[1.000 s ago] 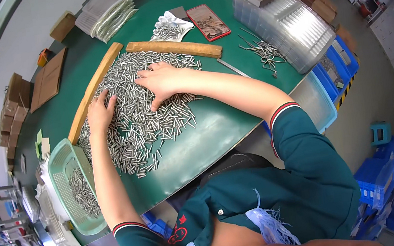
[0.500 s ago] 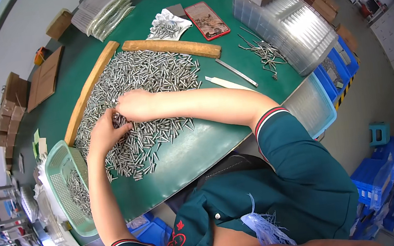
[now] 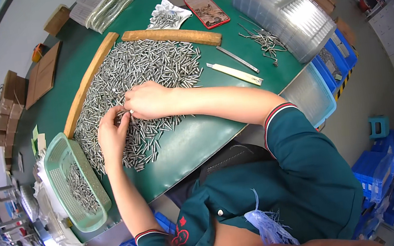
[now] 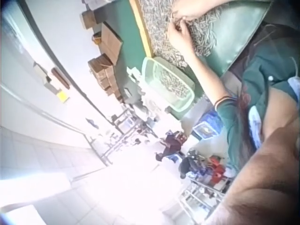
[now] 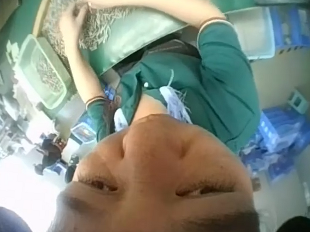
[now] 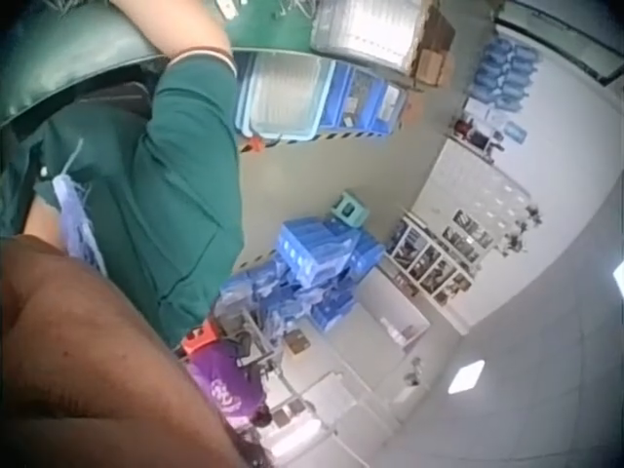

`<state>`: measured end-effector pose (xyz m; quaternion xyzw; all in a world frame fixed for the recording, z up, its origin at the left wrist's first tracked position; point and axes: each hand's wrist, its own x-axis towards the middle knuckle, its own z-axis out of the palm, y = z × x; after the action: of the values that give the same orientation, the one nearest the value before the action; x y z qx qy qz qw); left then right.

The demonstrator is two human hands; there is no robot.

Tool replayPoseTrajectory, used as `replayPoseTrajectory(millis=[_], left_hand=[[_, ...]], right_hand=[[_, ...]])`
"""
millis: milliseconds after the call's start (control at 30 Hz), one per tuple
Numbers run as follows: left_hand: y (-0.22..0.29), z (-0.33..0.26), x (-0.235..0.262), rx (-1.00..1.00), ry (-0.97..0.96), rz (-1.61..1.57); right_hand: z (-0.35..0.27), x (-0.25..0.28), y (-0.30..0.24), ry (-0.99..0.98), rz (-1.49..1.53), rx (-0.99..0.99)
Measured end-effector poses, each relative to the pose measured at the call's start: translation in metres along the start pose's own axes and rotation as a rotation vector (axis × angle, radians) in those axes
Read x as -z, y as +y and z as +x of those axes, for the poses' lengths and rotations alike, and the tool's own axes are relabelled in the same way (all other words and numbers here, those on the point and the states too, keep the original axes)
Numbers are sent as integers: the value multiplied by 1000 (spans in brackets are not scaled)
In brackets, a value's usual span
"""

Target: Inspecting and sorting small metal pins on a workbench in a manufacturing setting.

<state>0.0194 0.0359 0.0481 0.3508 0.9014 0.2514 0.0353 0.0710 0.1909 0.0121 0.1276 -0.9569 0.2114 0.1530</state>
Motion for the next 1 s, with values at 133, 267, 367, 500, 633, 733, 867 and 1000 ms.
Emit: replayPoseTrajectory(millis=[133,267,367,500,633,733,867,1000], left_hand=[[-9,-3,-16,-32,145,-37],[-19,-15,-21,-118,317,7],[-21,-16,-19,-122,270,20],[-13,-16,-19,-93,224,24],[-8,-17,-19,-86,247,-22],[-12,-16,-21,-91,283,-94],[-13,-16,-24,60,337,-376],[-24,-13,-21,-133,403,-128]], right_hand=[[-7,0,-3,62,2,-80],[-26,18,-9,124,71,-179],[-38,10,-7,167,106,-188],[-35,15,-7,151,151,-185],[-39,11,-7,103,102,-164],[-40,11,-8,120,94,-149],[-41,12,-7,101,13,-180],[-44,12,-2,70,-57,-202]])
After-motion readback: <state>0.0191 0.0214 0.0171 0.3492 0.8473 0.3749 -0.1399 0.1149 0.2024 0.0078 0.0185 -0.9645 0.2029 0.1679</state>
